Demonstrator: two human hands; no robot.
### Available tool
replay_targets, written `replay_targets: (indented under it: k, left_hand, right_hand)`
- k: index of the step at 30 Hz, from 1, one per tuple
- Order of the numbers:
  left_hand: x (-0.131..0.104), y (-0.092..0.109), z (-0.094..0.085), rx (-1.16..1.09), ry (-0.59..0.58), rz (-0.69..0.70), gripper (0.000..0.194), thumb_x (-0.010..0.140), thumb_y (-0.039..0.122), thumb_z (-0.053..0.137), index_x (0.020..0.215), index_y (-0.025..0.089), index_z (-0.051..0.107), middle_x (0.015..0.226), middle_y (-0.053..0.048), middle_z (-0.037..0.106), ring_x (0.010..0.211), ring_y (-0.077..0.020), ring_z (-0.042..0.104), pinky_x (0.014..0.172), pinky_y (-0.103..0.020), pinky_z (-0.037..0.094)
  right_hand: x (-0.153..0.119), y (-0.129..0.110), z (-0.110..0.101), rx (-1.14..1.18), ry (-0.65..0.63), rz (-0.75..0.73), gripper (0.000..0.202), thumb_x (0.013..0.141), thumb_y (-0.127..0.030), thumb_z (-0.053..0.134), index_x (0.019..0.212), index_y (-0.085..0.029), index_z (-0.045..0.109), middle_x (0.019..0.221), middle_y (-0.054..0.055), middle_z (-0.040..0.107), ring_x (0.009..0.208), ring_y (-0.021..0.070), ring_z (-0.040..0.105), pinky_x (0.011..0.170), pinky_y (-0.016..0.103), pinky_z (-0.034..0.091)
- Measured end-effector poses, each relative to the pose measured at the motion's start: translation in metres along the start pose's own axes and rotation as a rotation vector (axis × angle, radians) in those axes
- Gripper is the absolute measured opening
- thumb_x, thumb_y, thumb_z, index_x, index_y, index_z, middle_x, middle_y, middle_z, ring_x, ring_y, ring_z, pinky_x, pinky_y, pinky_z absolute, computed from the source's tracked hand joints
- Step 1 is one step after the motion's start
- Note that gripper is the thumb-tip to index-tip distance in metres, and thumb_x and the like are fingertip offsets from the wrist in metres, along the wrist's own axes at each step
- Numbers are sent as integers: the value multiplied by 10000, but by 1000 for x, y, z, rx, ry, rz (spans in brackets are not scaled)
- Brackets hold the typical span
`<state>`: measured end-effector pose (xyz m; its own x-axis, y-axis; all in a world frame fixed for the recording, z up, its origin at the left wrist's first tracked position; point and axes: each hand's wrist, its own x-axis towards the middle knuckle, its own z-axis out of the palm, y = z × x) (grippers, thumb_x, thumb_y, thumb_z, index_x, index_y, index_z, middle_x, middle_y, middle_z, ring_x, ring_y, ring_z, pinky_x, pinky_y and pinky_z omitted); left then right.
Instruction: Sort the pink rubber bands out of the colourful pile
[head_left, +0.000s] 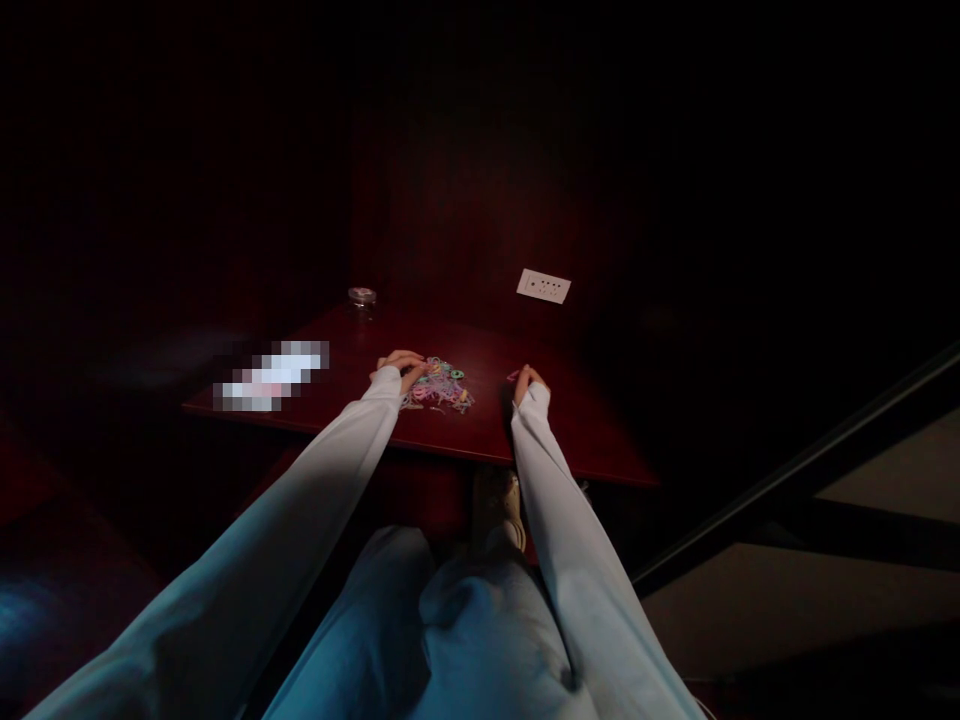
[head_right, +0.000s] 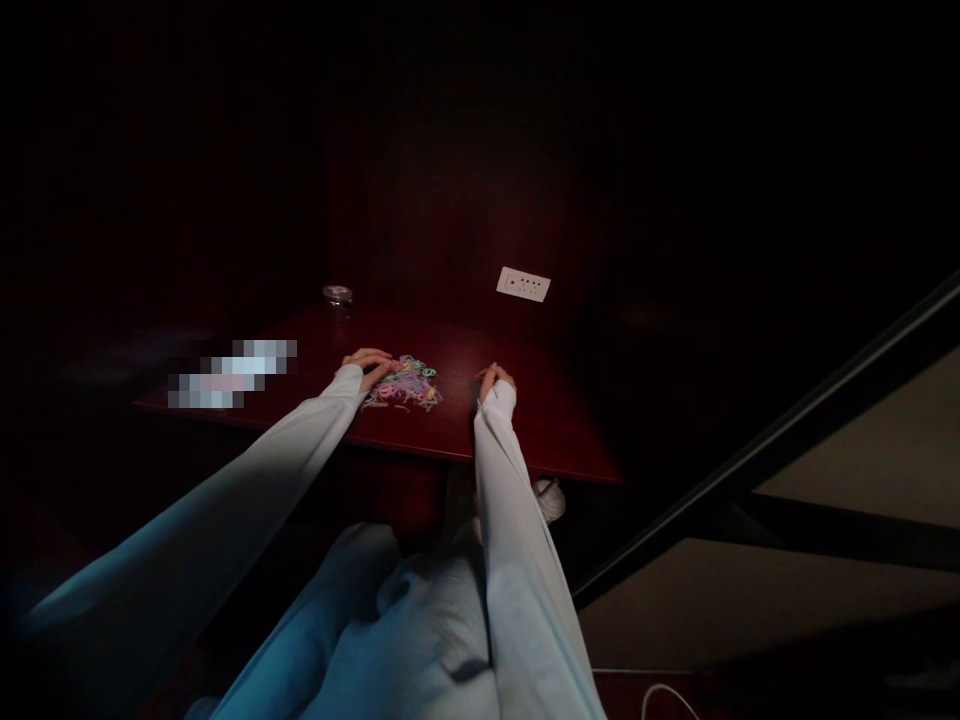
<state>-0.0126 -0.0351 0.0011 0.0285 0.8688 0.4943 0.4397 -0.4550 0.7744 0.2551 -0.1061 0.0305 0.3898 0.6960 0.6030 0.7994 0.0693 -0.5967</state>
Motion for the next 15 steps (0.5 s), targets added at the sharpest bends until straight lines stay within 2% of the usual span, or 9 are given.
replay_targets:
  k: [3, 5, 8, 11, 15]
  left_hand:
    - [-4, 4, 0, 9, -5, 5, 150, 850, 381, 662, 819, 290, 777, 1134, 8, 723, 1140, -266, 568, 1070, -459, 359]
    - [-9, 11, 0, 3, 7, 10, 175, 867, 392, 640, 813, 303, 782, 1122, 19, 730, 1139, -262, 560, 1077, -455, 359]
    - [-15, 20, 2, -24, 104, -19, 205, 883, 378, 606, 792, 302, 774, 1104, 24, 735, 1125, -255, 567, 1096, -471, 335]
    - [-15, 21, 3, -39, 81, -18, 180, 842, 382, 657, 735, 270, 749, 1082, 6, 733, 1110, -259, 580, 1097, -492, 319]
    - [-13, 18, 0, -33, 48, 7, 142, 805, 370, 698, 729, 253, 720, 1088, -12, 723, 1124, -265, 578, 1101, -487, 307]
  right_hand:
    - [-10, -22, 8, -107, -274, -328, 447, 1016, -375, 388, 710, -208, 667, 817, 68, 704, 836, 181, 615, 871, 281, 438]
    - [-17, -35, 10, -150, -373, -439, 435, 1026, -386, 411, 744, -216, 694, 845, 63, 723, 866, 171, 633, 906, 264, 436]
    - [-24, -48, 9, -203, -444, -413, 473, 1045, -406, 384, 773, -228, 727, 860, 62, 738, 893, 167, 658, 845, 243, 448]
    - [-27, -55, 5, -228, -465, -369, 467, 1040, -418, 411, 758, -238, 737, 862, 55, 742, 920, 167, 670, 826, 234, 447]
    - [-30, -62, 0, -207, -470, -385, 466, 1047, -430, 389, 830, -234, 752, 896, 49, 737, 939, 162, 663, 836, 232, 443]
